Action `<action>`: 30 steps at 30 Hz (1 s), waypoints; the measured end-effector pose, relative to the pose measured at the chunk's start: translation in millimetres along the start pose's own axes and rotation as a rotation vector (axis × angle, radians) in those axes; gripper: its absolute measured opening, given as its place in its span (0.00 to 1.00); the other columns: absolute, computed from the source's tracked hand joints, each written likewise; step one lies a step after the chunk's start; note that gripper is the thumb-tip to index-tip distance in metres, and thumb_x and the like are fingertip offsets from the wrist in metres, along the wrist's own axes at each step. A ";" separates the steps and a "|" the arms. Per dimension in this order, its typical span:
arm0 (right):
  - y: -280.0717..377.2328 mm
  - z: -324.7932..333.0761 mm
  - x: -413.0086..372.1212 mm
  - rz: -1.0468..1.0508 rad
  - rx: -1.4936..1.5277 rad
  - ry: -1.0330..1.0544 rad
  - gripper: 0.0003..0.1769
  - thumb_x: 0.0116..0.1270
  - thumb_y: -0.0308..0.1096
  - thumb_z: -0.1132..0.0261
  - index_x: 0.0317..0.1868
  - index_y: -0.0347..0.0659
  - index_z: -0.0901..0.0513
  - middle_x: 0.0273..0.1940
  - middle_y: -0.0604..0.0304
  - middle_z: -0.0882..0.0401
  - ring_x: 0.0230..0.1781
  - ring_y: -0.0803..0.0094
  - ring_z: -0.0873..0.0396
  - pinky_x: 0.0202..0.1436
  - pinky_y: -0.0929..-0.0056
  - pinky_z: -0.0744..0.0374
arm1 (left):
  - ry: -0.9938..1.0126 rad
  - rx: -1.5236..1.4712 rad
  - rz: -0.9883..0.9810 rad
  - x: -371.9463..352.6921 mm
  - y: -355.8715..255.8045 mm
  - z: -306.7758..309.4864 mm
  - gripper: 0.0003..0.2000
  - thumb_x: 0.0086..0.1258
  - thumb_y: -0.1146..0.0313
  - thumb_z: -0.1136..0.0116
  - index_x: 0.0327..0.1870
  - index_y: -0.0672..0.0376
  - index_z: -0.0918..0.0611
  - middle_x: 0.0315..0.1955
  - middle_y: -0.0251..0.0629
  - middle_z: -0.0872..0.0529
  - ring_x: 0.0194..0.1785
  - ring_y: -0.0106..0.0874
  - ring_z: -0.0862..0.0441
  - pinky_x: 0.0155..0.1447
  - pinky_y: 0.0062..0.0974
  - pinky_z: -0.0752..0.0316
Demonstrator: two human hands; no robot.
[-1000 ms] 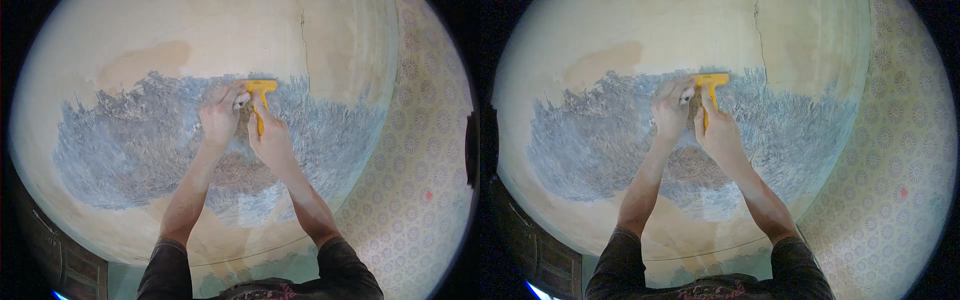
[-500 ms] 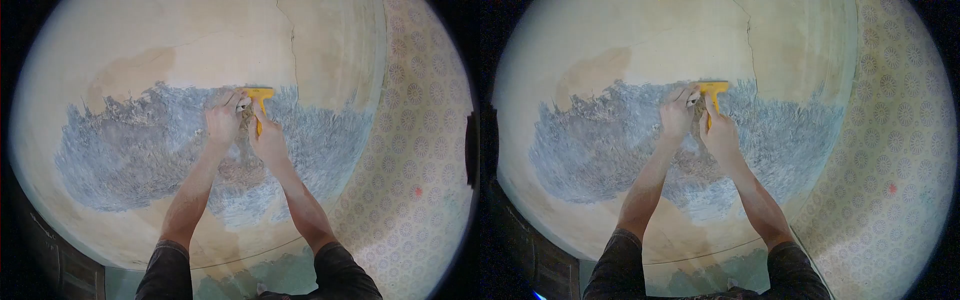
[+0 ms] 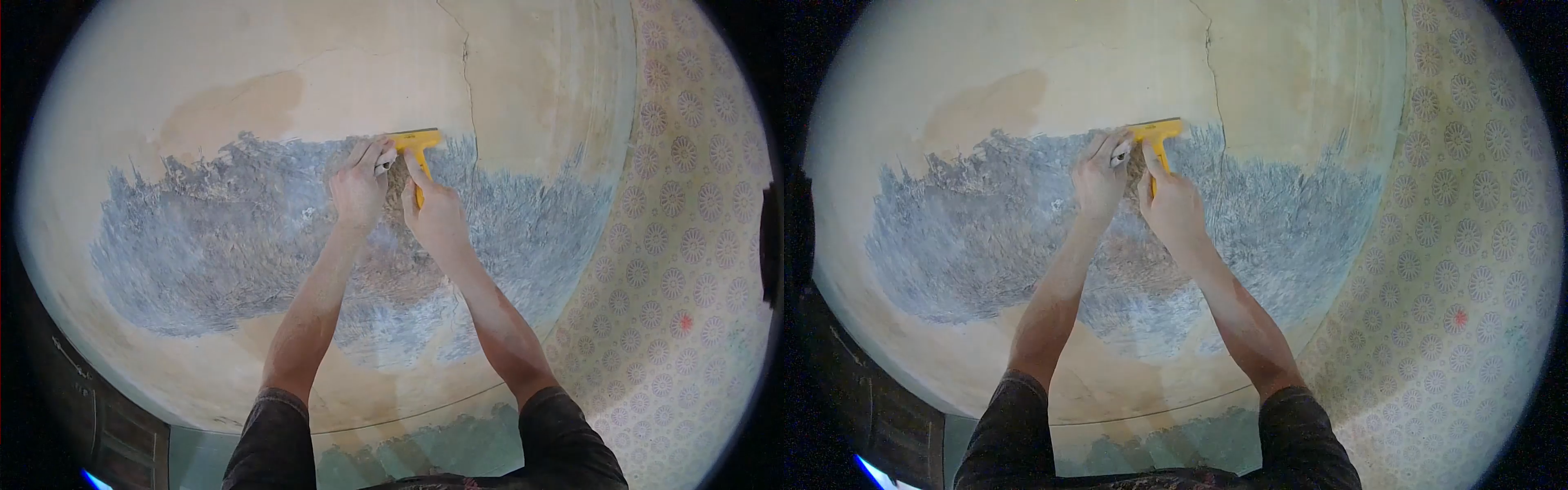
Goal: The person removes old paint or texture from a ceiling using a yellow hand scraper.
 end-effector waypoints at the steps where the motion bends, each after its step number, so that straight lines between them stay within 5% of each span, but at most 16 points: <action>1: 0.8 0.3 -1.7 -0.020 -0.013 0.040 0.28 0.72 0.35 0.40 0.73 0.47 0.27 0.21 0.46 0.22 0.22 0.50 0.18 0.28 0.52 0.18 | -0.007 0.034 -0.015 -5.3 -1.1 -0.1 0.20 0.60 0.77 0.36 0.54 0.47 0.14 0.48 0.26 0.12 0.42 0.37 0.12 0.42 0.34 0.16; 8: -3.6 -6.8 -1.3 0.014 0.082 0.045 0.28 0.75 0.34 0.42 0.74 0.49 0.29 0.24 0.42 0.20 0.24 0.46 0.18 0.33 0.52 0.18 | -0.032 0.021 -0.044 0.9 -6.7 6.0 0.20 0.57 0.78 0.35 0.52 0.48 0.14 0.47 0.25 0.12 0.44 0.36 0.12 0.42 0.32 0.16; 13: -2.1 -9.7 4.1 0.013 0.013 0.007 0.31 0.75 0.36 0.42 0.75 0.37 0.33 0.20 0.47 0.21 0.22 0.51 0.17 0.27 0.54 0.19 | 0.019 -0.026 -0.001 4.9 0.9 8.3 0.16 0.60 0.77 0.34 0.49 0.48 0.12 0.46 0.29 0.11 0.45 0.37 0.13 0.45 0.32 0.17; 19: -3.0 -18.3 -7.6 0.024 0.043 0.082 0.34 0.74 0.35 0.42 0.77 0.35 0.39 0.19 0.48 0.22 0.19 0.51 0.18 0.23 0.55 0.19 | -0.004 0.003 -0.030 -1.5 -0.8 12.8 0.14 0.61 0.77 0.34 0.47 0.51 0.12 0.45 0.31 0.11 0.49 0.37 0.13 0.47 0.32 0.17; 30: 10.2 -16.3 2.5 0.069 0.065 0.030 0.31 0.72 0.34 0.40 0.73 0.36 0.32 0.19 0.47 0.22 0.20 0.50 0.18 0.24 0.55 0.19 | -0.059 -0.021 0.001 3.3 7.7 14.2 0.17 0.59 0.78 0.36 0.50 0.49 0.13 0.46 0.28 0.12 0.43 0.39 0.12 0.41 0.34 0.16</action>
Point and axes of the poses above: each hand's wrist, its own x-axis towards the middle knuckle, its own z-axis out of the back of the hand, y = z × x, the point moved 8 cm from there along x, towards the middle knuckle
